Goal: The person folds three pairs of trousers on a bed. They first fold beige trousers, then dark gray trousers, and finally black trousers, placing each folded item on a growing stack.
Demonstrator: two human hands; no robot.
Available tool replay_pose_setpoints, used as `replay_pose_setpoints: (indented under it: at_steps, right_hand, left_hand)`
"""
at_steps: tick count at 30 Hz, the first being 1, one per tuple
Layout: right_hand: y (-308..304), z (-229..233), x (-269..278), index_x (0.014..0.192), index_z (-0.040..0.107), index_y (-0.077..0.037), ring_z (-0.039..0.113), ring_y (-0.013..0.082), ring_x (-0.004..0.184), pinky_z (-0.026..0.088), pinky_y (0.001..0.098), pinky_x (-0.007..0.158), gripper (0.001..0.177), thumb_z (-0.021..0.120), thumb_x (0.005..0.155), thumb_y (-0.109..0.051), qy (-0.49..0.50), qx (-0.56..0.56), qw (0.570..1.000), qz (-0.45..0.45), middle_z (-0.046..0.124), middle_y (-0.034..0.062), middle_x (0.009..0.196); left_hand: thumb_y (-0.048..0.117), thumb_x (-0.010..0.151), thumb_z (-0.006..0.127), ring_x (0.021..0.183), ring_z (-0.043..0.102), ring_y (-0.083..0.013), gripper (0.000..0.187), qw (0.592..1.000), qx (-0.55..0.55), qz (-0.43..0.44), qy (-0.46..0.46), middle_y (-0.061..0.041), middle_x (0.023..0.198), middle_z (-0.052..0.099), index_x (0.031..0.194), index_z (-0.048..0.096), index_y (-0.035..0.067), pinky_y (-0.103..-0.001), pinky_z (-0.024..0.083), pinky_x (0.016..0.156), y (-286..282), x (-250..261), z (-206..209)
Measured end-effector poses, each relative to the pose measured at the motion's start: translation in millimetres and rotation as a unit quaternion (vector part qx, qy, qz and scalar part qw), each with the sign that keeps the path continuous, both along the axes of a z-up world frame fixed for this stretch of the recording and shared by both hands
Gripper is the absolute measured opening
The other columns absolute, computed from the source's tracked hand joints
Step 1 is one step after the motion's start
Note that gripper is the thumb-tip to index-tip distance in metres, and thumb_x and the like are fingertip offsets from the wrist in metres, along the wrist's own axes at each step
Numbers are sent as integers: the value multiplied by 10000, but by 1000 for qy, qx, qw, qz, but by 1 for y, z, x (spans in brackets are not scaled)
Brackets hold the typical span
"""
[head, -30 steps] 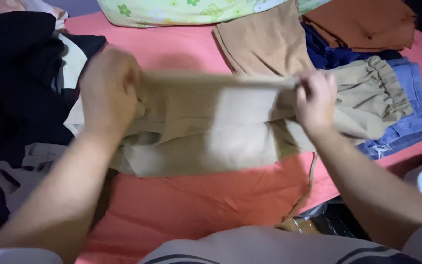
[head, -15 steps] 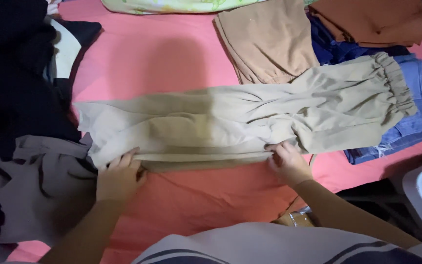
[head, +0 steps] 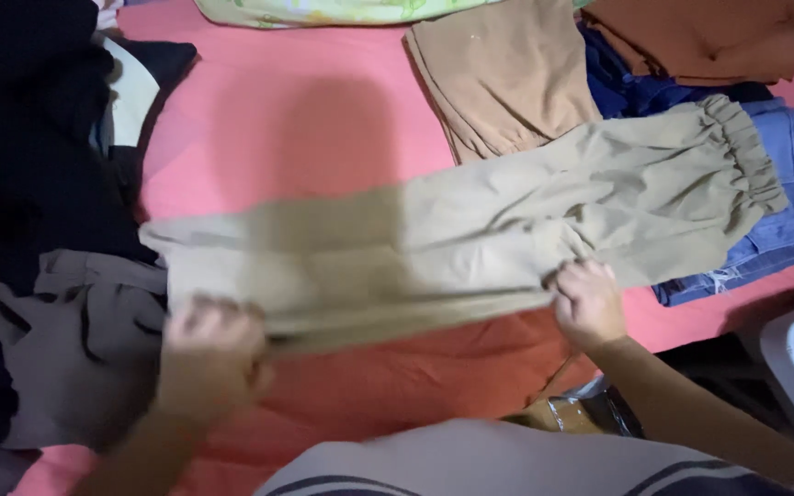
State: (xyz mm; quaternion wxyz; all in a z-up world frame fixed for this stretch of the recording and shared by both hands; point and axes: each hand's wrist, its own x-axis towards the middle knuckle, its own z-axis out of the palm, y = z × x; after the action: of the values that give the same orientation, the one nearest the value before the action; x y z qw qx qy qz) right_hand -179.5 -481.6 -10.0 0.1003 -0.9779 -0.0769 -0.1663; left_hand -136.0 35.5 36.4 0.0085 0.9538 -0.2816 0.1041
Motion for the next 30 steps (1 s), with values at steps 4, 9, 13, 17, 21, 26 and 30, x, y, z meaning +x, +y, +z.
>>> replay_pose_setpoints:
  at_steps: [4,9,13,17,21,26,30]
  right_hand:
    - [-18,-43,-24,822,704,-135,569,234,738,448,416,743,208,551,867,-3,113,-53,992,12,649,32,819]
    - [-19,-64,-35,753,654,-132,596,291,932,488,445,830,100,595,824,-93,163,7,987,9,649,48,842]
    - [9,-48,-14,985,651,-116,576,273,1009,476,444,948,109,626,889,-161,133,-24,990,-32,605,99,1033]
    - [62,-6,5,1275,598,-181,463,367,1307,343,574,1052,501,684,783,-220,-8,0,1000,7,540,137,1390]
    - [97,11,12,1535,476,-279,396,311,1491,343,535,1154,667,626,891,-187,57,-33,995,72,449,49,1596]
    - [91,-18,14,1512,423,-283,333,396,1432,267,657,1090,781,695,780,-292,160,-128,973,105,369,101,1571]
    - [85,-10,12,1406,501,-253,425,333,1371,325,588,1051,743,685,686,-247,165,-81,980,71,478,71,1479]
  left_hand:
    - [369,565,724,971,630,-340,352,992,-56,-108,42,-74,1060,719,860,704,178,-603,432,871,2,-52,-40]
    - [309,753,698,990,667,-319,488,928,-131,49,346,-56,1058,718,1240,722,288,-486,494,897,5,-52,-68]
    - [373,844,687,1025,685,-303,343,923,-86,189,324,-69,1072,722,1157,700,234,-434,527,934,-3,-19,-31]
    - [311,845,657,1245,603,-300,484,977,-115,175,28,-93,1313,632,1314,628,196,-532,425,1077,-16,-5,-19]
    - [387,788,691,1411,420,-349,723,995,-66,78,23,-139,1566,454,1451,512,162,-592,299,1156,-35,-13,-35]
    - [470,733,691,1440,356,-373,894,992,-23,37,117,-127,1585,396,1544,390,247,-610,223,1123,-9,-39,-77]
    - [359,729,713,1406,396,-292,853,994,5,42,101,-61,1589,441,1528,432,255,-577,248,1149,4,-33,-72]
